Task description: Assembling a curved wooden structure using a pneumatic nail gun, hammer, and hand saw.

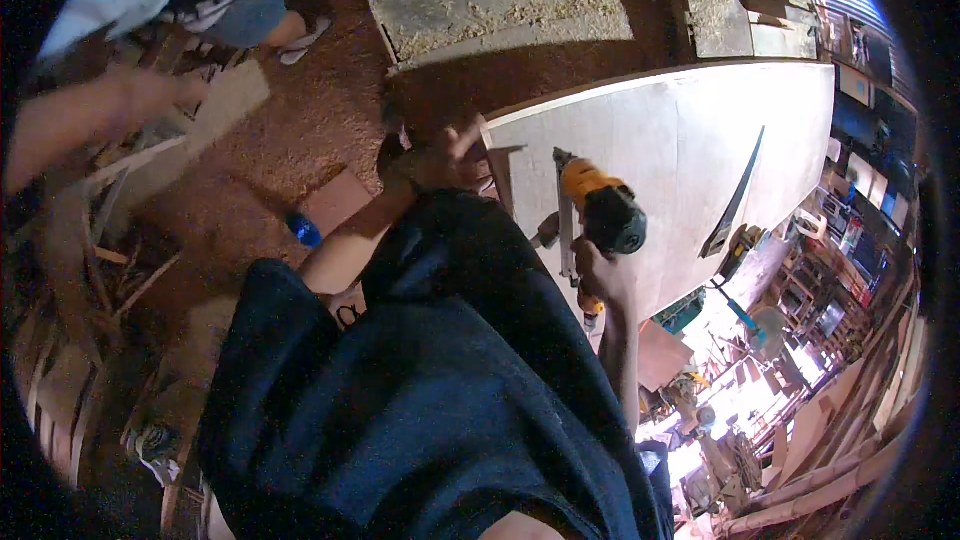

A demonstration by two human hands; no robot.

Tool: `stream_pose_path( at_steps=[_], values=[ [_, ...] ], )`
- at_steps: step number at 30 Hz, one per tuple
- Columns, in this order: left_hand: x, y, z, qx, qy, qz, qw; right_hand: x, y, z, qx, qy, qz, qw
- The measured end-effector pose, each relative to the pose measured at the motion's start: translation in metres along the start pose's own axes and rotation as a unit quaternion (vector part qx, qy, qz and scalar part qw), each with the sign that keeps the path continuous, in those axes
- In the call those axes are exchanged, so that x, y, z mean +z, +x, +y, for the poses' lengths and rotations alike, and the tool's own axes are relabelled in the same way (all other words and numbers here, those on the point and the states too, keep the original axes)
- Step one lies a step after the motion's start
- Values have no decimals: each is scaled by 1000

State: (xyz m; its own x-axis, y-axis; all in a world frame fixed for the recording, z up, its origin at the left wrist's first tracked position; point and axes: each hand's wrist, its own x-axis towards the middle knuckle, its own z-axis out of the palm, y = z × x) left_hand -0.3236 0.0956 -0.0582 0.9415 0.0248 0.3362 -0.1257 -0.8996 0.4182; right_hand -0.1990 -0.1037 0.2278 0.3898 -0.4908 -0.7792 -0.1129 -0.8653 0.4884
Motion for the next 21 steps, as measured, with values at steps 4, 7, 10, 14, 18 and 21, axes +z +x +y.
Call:
stream_pose_path(
  at_steps=[4, 7, 10, 14, 18, 21],
  values=[
    [-50, 83, -34, -332, -544, -66, 768, 0, -61, 16, -484, 274, 69, 828],
    [-53, 142, -36, -254, -505, -289, 773, 11, -61, 15, -357, 296, 2, 886],
    [-58, 173, -24, -135, -291, -347, 881, 39, -12, 11, -439, 360, 6, 823],
    [-71, 182, -24, -133, -314, -390, 855, 24, -21, -11, -392, 303, -15, 869],
    [-63, 176, -27, -127, -308, -363, 870, 14, -44, -25, -401, 320, -14, 858],
    [-59, 172, -27, -129, -314, -360, 869, 20, -29, -30, -409, 282, 15, 867]
  ],
)
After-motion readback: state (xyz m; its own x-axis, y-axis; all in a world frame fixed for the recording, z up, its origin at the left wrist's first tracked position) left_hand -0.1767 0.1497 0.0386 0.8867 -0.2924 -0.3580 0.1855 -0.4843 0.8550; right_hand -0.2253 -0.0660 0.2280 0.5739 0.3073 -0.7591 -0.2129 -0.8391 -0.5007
